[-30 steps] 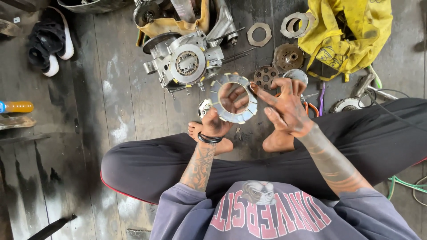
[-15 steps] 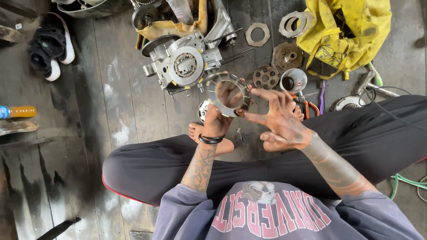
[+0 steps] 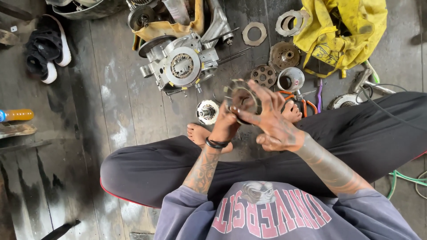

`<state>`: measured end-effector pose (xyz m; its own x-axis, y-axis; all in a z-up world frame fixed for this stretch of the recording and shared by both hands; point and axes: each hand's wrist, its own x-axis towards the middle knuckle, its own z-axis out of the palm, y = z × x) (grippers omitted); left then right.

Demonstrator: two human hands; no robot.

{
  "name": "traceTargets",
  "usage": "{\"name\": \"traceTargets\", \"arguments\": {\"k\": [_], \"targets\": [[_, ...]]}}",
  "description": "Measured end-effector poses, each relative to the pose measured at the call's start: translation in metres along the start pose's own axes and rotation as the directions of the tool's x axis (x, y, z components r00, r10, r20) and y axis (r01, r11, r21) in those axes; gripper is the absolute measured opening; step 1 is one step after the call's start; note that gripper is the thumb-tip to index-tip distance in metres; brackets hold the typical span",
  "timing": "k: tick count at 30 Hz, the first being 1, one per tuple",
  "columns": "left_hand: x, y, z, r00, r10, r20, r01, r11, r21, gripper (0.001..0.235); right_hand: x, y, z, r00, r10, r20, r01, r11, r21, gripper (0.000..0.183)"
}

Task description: The person is inspecting and organizing various motorcycle clutch plates and engine components on the floor.

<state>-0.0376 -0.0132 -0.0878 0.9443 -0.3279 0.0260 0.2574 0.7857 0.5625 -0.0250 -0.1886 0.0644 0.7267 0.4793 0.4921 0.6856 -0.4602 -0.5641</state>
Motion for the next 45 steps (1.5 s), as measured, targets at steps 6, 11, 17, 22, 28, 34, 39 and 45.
{"name": "traceTargets", "arguments": {"k": [6, 11, 17, 22, 28, 34, 39, 45], "targets": [[0.019, 0.071, 0.054, 0.992, 0.123, 0.017, -0.121, 0.989, -0.088, 0.1, -0.003, 0.018, 0.001, 0.999, -0.034, -0.007, 0.034, 0.999, -0.004, 0.072], [0.007, 0.043, 0.06, 0.998, -0.02, 0.056, 0.027, 0.994, -0.11, 0.097, 0.0, 0.033, 0.004, 0.993, 0.041, -0.109, -0.048, 0.997, -0.057, 0.075], [-0.002, 0.01, 0.006, 0.996, 0.057, -0.064, -0.057, 0.998, 0.0, 0.091, 0.003, -0.006, 0.0, 0.999, -0.022, -0.039, 0.024, 0.997, 0.073, 0.082], [0.02, 0.076, 0.065, 0.995, 0.102, 0.021, -0.099, 0.989, -0.111, 0.105, -0.003, 0.013, 0.001, 0.998, -0.05, -0.023, 0.05, 0.999, -0.013, 0.082], [0.005, 0.043, 0.051, 0.988, -0.041, 0.152, 0.077, 0.967, -0.242, 0.103, 0.005, 0.024, -0.011, 0.995, 0.06, -0.074, -0.066, 0.995, -0.075, 0.081], [-0.014, -0.008, 0.014, 0.996, -0.073, 0.043, 0.075, 0.996, -0.051, 0.096, 0.004, -0.001, -0.005, 0.999, -0.014, -0.038, 0.016, 0.999, 0.05, 0.084], [0.001, 0.017, 0.016, 1.0, 0.004, 0.006, -0.004, 1.0, -0.002, 0.097, 0.001, -0.01, -0.011, 0.999, -0.044, -0.015, 0.045, 0.996, 0.072, 0.083], [0.005, 0.032, 0.054, 0.998, 0.069, -0.006, -0.069, 0.998, 0.005, 0.103, 0.003, 0.0, 0.002, 0.998, -0.008, -0.057, 0.013, 0.997, 0.075, 0.08]]}}
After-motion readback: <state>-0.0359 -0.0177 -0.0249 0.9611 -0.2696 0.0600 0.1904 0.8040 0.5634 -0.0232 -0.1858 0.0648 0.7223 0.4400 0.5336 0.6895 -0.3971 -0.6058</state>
